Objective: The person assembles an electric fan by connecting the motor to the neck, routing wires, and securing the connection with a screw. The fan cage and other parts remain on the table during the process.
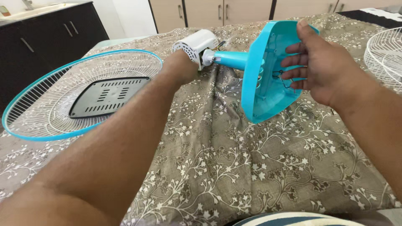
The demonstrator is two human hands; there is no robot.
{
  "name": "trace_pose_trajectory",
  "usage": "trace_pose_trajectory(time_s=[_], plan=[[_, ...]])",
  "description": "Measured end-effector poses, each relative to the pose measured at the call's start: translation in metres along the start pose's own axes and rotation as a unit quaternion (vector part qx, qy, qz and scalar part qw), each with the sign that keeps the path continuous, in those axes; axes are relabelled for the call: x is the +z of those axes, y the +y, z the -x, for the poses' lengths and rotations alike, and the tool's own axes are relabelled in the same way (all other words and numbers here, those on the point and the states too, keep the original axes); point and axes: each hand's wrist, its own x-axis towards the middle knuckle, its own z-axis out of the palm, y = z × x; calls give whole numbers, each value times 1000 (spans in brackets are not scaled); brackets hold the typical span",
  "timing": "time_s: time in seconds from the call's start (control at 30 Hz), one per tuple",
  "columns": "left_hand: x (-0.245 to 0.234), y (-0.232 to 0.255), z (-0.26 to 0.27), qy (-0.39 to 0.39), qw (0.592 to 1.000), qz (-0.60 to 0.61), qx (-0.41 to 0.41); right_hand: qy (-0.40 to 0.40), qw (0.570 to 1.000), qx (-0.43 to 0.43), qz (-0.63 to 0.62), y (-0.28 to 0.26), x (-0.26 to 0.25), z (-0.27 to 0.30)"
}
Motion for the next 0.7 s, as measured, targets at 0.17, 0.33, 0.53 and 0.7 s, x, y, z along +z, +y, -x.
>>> trace_pose_trajectory(time_s=[0.17, 0.33, 0.53, 0.7], plan=[[11, -16, -43, 15, 997, -49, 54, -29, 999, -32, -14, 3, 4, 4], [15, -22, -64, -62, 996, -61, -32, -47, 991, -126, 11, 9, 9, 5], [32, -43, -85, 7, 973, -230, 33, -25, 982, -185, -7, 7, 14, -1], [41, -40, -81, 31, 991, -123, -27, -34, 976, -216, -6, 3, -11, -30]])
